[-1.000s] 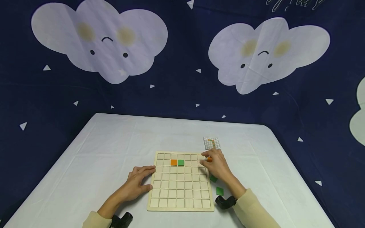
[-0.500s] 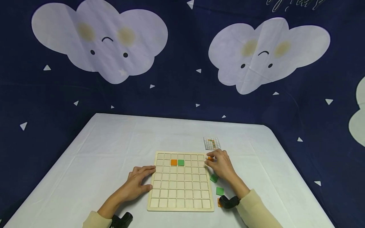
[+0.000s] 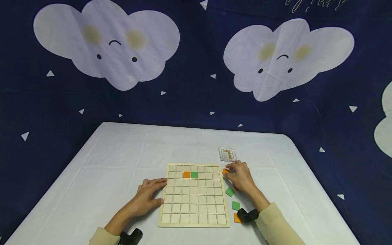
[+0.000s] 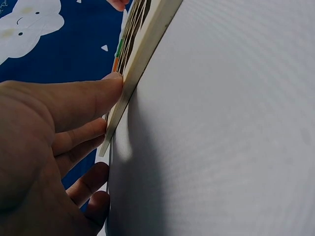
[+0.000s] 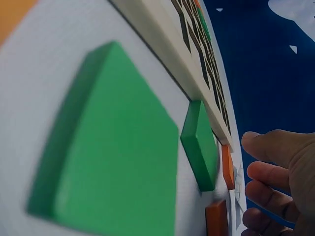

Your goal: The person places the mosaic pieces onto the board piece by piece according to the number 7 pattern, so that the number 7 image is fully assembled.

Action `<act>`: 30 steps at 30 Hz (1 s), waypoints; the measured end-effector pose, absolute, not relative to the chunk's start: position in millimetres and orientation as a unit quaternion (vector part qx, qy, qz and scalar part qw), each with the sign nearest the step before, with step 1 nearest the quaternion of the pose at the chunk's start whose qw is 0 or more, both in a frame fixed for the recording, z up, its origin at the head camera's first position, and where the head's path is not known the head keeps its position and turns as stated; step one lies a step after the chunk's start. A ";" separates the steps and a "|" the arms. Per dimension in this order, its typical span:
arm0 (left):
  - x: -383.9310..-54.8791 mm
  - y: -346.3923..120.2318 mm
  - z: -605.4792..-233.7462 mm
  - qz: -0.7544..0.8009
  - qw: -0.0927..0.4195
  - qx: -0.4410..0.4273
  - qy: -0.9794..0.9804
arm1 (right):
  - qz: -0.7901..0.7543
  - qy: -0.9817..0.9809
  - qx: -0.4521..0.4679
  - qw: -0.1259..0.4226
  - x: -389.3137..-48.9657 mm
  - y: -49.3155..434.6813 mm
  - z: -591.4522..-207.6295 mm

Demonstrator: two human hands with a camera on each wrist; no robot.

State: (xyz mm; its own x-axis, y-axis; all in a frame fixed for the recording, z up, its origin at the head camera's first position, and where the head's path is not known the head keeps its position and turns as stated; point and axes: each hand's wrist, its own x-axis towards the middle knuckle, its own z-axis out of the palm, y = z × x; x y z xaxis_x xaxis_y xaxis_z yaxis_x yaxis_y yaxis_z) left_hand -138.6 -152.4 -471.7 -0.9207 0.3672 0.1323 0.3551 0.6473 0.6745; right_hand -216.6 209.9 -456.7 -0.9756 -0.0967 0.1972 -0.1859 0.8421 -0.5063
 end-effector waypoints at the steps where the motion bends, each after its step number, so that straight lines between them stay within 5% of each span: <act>1: -138.6 -152.4 -471.6 0.370 0.008 0.199 0.908 | 0.269 -0.957 0.071 0.078 -217.1 210.3 -457.0; 30: -138.7 -152.4 -472.2 0.366 0.001 0.204 0.908 | 0.236 -0.967 0.075 0.068 -224.5 215.3 -465.4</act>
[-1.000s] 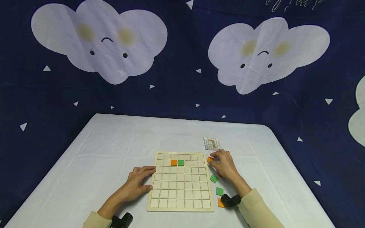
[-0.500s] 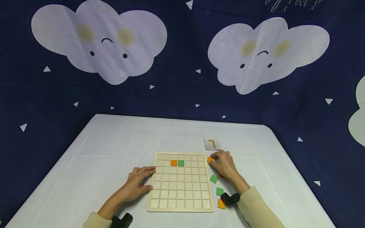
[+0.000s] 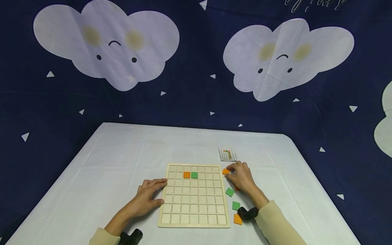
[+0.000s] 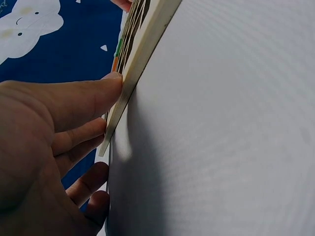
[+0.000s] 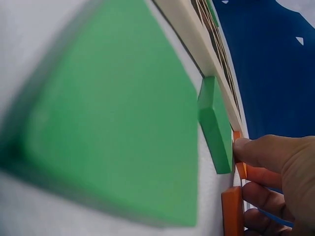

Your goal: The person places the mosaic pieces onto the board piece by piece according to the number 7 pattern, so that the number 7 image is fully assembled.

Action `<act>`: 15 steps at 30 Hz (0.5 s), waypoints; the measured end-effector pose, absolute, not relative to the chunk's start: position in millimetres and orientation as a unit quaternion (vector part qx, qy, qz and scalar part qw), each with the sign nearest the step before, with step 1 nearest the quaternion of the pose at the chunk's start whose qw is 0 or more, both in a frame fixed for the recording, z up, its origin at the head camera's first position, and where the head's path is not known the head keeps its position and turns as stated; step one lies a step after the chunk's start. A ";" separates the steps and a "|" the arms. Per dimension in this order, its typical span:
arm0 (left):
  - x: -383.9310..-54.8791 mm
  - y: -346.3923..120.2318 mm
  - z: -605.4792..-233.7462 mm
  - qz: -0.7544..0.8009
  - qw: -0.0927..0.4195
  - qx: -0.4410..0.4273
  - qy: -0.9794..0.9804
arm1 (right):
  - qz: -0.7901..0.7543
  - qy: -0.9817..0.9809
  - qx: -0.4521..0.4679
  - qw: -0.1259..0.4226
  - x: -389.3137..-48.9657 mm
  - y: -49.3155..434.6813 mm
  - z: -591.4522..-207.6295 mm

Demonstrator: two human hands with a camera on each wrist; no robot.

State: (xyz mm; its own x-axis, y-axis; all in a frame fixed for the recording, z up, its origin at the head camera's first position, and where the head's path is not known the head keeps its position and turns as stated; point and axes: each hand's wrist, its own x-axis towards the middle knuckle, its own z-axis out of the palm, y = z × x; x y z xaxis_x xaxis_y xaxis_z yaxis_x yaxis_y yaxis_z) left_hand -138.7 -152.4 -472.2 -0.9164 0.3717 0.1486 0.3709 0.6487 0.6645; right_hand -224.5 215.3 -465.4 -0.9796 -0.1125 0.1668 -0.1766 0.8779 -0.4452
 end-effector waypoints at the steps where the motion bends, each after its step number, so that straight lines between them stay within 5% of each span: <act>1: -138.7 -152.4 -472.0 0.367 0.002 0.203 0.908 | 0.235 -0.967 0.075 0.068 -224.5 215.5 -465.6; 15: -138.8 -153.8 -472.4 0.369 -0.005 0.209 0.906 | 0.233 -0.966 0.080 0.074 -224.9 217.6 -466.3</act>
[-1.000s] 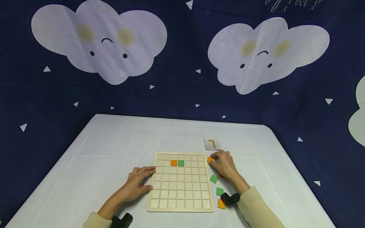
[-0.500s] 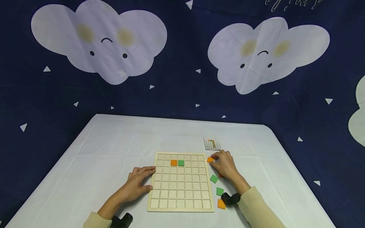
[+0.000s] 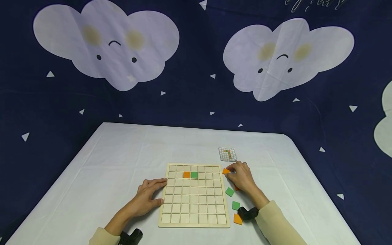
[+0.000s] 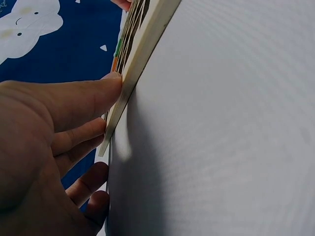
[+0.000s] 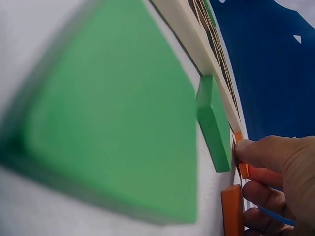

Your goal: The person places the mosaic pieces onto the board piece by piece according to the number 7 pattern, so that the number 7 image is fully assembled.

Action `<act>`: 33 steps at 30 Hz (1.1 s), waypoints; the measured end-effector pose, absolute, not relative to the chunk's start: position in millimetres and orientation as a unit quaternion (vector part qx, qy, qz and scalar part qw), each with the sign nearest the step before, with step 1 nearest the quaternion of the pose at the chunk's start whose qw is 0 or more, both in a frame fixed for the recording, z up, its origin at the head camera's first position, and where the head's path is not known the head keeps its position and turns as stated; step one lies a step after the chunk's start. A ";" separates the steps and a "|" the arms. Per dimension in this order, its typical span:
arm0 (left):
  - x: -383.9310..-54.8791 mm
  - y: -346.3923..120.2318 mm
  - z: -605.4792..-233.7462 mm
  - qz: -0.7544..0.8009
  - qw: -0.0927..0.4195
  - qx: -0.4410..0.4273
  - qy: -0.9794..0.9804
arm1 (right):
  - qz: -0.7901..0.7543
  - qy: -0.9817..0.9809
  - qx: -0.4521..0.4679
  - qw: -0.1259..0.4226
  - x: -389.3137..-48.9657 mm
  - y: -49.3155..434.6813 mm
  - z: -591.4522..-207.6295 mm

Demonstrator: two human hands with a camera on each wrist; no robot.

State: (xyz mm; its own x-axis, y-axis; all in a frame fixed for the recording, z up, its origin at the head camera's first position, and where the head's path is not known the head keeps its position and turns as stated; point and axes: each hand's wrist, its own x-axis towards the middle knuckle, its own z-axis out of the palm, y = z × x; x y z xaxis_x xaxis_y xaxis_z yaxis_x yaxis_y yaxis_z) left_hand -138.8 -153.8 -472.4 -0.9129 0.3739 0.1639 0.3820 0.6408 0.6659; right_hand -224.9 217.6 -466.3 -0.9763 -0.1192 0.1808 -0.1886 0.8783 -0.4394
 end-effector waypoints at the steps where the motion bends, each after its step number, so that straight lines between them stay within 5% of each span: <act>1: -138.7 -153.5 -472.1 -0.367 0.003 -0.208 -0.907 | 0.235 -0.966 0.079 0.074 -224.6 217.4 -465.9; 33: -139.4 -153.3 -472.8 -0.367 -0.004 -0.197 -0.909 | 0.272 -0.952 0.101 0.096 -213.1 205.7 -445.3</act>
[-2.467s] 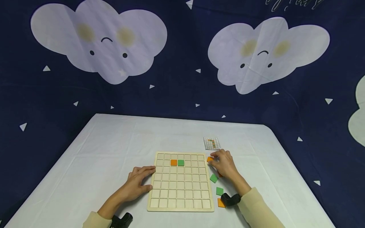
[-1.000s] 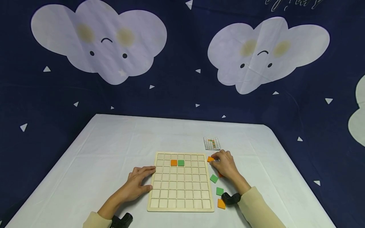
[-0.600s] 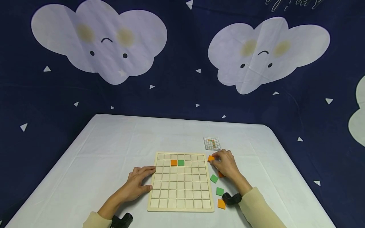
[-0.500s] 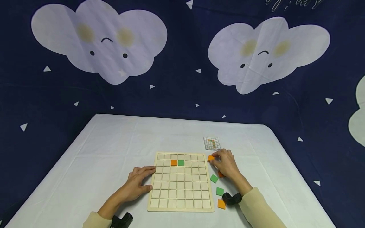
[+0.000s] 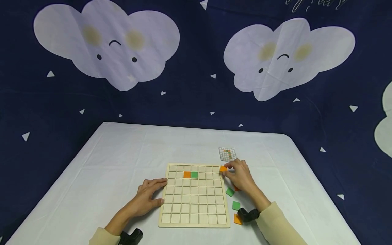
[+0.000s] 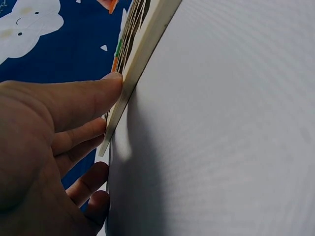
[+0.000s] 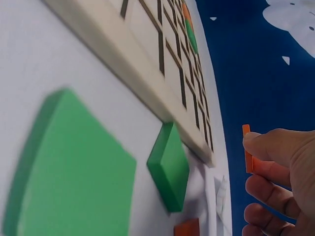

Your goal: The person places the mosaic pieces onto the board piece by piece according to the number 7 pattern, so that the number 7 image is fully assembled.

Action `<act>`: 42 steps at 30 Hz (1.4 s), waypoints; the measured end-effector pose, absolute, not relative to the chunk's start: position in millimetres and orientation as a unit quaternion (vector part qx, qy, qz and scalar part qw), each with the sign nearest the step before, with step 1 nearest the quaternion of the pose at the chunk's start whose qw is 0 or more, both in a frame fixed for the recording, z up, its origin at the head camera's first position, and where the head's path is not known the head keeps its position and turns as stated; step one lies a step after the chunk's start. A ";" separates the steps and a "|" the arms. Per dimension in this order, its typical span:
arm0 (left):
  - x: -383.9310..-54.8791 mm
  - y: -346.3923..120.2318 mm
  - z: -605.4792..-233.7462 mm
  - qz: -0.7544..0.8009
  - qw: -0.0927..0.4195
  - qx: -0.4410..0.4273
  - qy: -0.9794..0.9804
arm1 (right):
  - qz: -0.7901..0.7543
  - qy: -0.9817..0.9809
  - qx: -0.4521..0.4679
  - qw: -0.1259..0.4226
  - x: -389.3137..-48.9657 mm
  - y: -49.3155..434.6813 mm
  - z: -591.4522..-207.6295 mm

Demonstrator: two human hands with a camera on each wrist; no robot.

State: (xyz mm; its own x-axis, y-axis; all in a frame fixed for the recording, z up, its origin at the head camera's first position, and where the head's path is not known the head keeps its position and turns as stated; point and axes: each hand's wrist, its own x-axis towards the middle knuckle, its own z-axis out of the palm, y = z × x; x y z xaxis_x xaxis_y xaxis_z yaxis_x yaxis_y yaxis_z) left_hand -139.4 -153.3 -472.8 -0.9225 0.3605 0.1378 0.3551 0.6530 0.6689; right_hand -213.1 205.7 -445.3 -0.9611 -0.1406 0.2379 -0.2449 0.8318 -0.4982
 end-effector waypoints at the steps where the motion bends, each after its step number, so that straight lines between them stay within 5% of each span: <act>1: -139.4 -153.4 -472.7 0.366 0.003 0.198 0.910 | 0.273 -0.952 0.102 0.096 -212.6 204.7 -444.8; 16: -138.1 -152.9 -471.1 0.366 0.003 0.200 0.909 | 0.289 -0.932 0.160 0.148 -204.5 190.1 -441.5; 25: -138.1 -152.2 -471.5 0.367 -0.003 0.199 0.909 | 0.289 -0.941 0.148 0.093 -200.6 177.1 -440.9; 42: -139.3 -152.8 -471.2 0.365 0.008 0.192 0.911 | 0.297 -0.935 0.178 0.079 -204.1 157.9 -441.8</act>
State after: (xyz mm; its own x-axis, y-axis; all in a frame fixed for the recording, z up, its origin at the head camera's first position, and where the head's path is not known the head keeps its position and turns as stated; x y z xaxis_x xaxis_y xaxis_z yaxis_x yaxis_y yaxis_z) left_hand -139.3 -152.8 -471.2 -0.9262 0.3556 0.1251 0.3434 0.6593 0.6689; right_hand -204.1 157.9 -441.8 -0.9244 -0.2850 0.2535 -0.3790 0.7602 -0.5277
